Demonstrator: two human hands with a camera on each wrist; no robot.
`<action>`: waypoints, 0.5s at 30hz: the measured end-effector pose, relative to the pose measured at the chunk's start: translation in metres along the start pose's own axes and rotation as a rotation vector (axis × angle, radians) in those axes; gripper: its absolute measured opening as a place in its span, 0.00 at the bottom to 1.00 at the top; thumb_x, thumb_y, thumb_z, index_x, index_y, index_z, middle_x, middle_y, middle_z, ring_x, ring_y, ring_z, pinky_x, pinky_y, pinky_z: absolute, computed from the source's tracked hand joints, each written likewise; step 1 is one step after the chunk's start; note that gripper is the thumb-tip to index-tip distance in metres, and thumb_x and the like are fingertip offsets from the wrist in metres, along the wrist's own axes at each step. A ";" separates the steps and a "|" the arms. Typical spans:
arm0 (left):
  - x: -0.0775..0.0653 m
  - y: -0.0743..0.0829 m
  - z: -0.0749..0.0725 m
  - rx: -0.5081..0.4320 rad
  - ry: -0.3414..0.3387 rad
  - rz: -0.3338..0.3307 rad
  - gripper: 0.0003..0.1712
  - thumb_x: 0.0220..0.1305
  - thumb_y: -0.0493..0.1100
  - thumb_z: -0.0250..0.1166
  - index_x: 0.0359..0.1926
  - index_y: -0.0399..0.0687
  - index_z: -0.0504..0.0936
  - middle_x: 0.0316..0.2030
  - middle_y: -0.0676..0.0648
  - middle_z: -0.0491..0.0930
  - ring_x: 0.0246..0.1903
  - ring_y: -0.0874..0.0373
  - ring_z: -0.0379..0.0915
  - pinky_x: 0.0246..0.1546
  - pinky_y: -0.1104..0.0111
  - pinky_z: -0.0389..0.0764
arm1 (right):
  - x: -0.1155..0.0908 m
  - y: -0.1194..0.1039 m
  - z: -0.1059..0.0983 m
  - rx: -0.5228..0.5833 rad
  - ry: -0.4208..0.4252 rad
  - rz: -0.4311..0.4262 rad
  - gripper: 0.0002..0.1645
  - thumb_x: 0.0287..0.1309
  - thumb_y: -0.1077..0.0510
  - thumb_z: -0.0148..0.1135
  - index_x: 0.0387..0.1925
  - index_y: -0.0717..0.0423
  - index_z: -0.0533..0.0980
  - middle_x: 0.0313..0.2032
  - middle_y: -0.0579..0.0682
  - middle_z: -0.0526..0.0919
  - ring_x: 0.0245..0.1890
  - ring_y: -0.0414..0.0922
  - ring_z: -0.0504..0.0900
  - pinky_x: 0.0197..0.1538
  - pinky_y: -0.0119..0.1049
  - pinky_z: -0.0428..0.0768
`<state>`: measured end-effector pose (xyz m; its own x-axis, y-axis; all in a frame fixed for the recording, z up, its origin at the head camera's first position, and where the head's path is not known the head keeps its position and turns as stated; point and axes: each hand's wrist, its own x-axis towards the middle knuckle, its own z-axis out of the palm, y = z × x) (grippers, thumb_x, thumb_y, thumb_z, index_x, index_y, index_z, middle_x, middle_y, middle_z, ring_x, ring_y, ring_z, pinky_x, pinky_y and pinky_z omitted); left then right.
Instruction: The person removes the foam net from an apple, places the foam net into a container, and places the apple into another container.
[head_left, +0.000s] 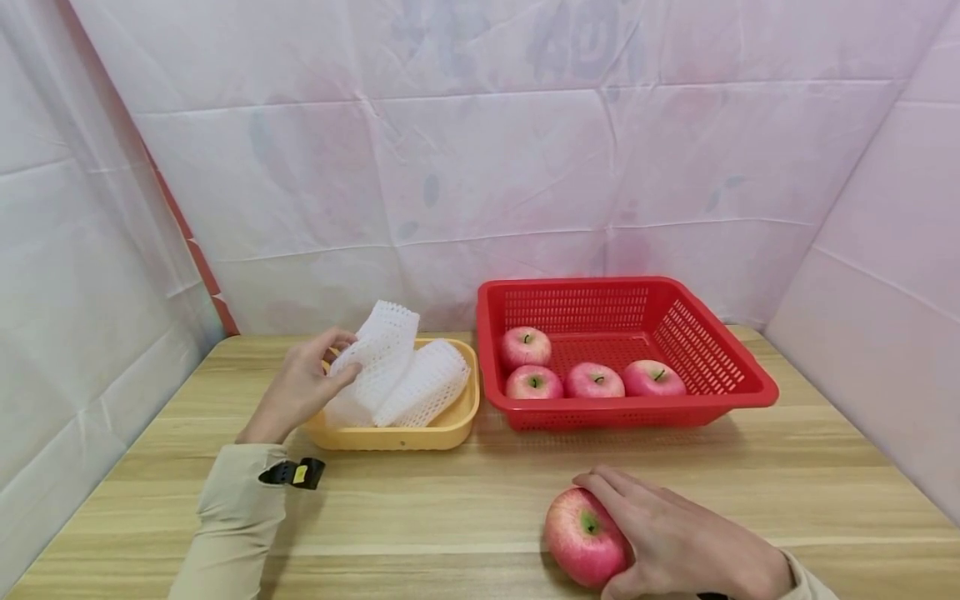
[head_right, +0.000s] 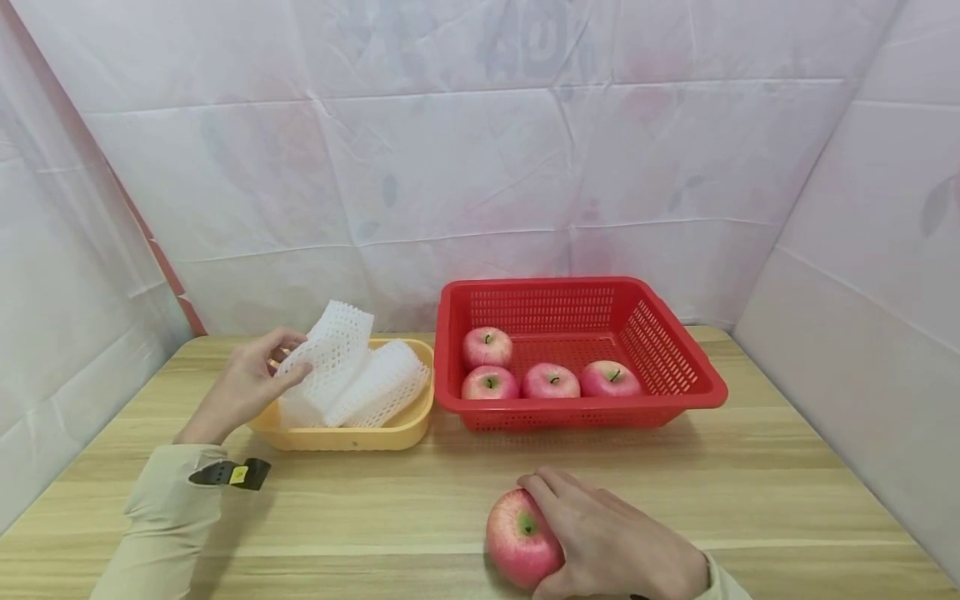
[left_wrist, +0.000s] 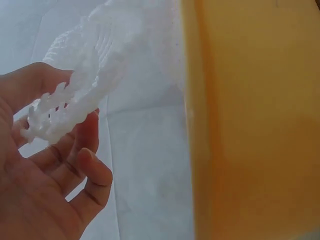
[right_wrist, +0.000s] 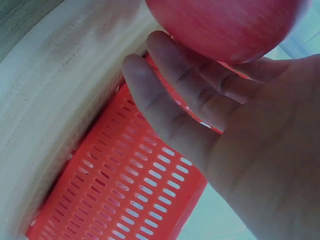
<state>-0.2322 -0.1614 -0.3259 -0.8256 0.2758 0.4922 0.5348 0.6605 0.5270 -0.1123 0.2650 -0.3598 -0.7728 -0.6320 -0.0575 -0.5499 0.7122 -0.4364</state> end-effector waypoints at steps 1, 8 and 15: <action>0.000 -0.001 0.000 0.000 -0.011 -0.008 0.14 0.64 0.29 0.68 0.51 0.33 0.80 0.42 0.36 0.83 0.35 0.47 0.77 0.35 0.57 0.78 | 0.000 0.000 0.000 -0.007 0.012 -0.017 0.48 0.44 0.34 0.78 0.64 0.44 0.68 0.53 0.35 0.71 0.49 0.36 0.72 0.45 0.33 0.82; -0.003 -0.009 -0.003 0.034 -0.097 -0.086 0.18 0.67 0.29 0.64 0.57 0.31 0.78 0.45 0.32 0.83 0.33 0.48 0.78 0.30 0.62 0.78 | 0.000 -0.002 -0.001 -0.007 -0.013 0.000 0.47 0.45 0.38 0.78 0.66 0.38 0.68 0.54 0.34 0.70 0.50 0.38 0.72 0.45 0.33 0.82; -0.007 -0.014 -0.005 0.135 -0.135 -0.174 0.25 0.63 0.29 0.62 0.61 0.26 0.74 0.44 0.31 0.82 0.29 0.51 0.72 0.26 0.63 0.72 | 0.000 -0.001 -0.001 -0.003 -0.025 0.016 0.47 0.45 0.37 0.78 0.66 0.39 0.69 0.55 0.35 0.70 0.50 0.39 0.71 0.45 0.34 0.82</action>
<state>-0.2335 -0.1764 -0.3334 -0.9246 0.2344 0.3003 0.3610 0.7911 0.4938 -0.1121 0.2641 -0.3581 -0.7733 -0.6280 -0.0873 -0.5385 0.7232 -0.4326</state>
